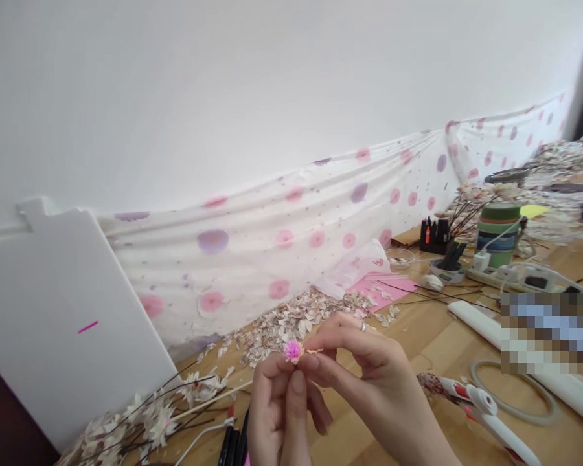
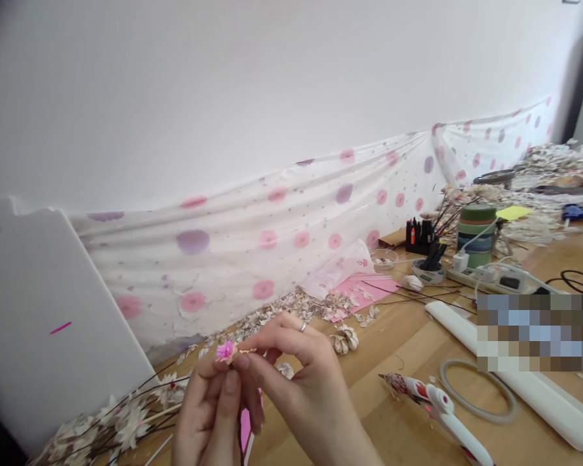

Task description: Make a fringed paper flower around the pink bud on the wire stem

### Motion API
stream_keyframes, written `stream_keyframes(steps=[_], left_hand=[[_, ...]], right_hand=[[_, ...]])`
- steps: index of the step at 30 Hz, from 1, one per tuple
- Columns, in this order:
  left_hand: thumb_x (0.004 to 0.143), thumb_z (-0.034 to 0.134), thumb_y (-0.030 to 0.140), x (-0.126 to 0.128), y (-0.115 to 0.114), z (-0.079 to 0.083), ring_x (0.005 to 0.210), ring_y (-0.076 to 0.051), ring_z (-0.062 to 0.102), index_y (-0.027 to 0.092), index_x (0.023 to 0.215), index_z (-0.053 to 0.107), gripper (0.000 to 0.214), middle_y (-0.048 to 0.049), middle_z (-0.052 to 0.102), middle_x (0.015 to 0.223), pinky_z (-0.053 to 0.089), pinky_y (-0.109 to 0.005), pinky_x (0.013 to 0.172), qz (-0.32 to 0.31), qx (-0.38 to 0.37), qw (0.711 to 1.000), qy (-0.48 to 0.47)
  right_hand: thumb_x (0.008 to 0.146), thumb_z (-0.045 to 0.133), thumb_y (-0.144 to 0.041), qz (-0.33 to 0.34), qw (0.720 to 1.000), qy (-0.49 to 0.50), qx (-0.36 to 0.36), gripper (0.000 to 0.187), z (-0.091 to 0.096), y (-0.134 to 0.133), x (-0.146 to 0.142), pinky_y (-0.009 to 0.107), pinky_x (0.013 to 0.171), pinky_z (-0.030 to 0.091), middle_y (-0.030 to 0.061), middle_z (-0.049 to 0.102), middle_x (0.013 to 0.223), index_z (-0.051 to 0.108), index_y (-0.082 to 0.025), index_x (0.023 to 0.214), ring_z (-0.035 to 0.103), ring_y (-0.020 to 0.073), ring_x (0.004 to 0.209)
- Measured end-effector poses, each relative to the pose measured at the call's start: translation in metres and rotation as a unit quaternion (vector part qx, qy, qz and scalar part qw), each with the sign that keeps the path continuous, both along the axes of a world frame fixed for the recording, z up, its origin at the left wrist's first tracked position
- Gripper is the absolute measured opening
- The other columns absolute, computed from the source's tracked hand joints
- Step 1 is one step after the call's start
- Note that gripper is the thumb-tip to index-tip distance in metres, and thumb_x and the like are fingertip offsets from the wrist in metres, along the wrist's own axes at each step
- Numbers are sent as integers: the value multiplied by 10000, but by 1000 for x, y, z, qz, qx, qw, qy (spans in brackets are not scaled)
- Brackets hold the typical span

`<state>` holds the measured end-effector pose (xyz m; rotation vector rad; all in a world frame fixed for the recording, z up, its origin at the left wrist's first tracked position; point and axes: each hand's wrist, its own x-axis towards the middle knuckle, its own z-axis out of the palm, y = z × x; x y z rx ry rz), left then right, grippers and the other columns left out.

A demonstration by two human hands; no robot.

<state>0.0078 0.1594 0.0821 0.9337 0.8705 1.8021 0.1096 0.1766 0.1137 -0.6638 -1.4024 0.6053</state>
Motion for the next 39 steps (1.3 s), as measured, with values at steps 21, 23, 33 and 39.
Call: stream_keyframes(steps=[21, 23, 33, 39], left_hand=[[737, 871, 517, -5, 2, -3, 394, -14, 419, 257, 941, 704, 370, 59, 647, 633, 299, -116, 380, 17, -12, 999, -30], [734, 870, 523, -8, 3, -4, 402, -30, 453, 255, 922, 717, 361, 53, 653, 629, 333, -130, 384, 29, -6, 999, -20], [650, 915, 552, -11, -1, 10, 371, -17, 375, 228, 857, 720, 431, 79, 533, 479, 289, -120, 383, -24, -65, 995, -77], [665, 901, 569, -6, -2, 9, 431, 5, 220, 219, 899, 714, 461, 109, 398, 461, 178, -94, 441, -19, -53, 996, -75]], right_hand=[[888, 731, -170, -7, 999, -19, 27, 155, 1, 2, 2, 227, 620, 531, -16, 653, 690, 750, -225, 744, 613, 137, 649], [879, 737, -160, -11, 999, -20, 28, 163, 1, 2, 1, 219, 605, 520, -22, 642, 679, 738, -226, 731, 607, 134, 644], [889, 740, -164, 9, 1000, -15, 21, 137, -1, 1, -1, 228, 616, 523, -5, 669, 718, 760, -228, 769, 636, 146, 680], [888, 735, -151, 11, 1000, -13, 19, 138, -2, 1, -3, 226, 618, 521, 3, 678, 732, 776, -229, 781, 642, 149, 691]])
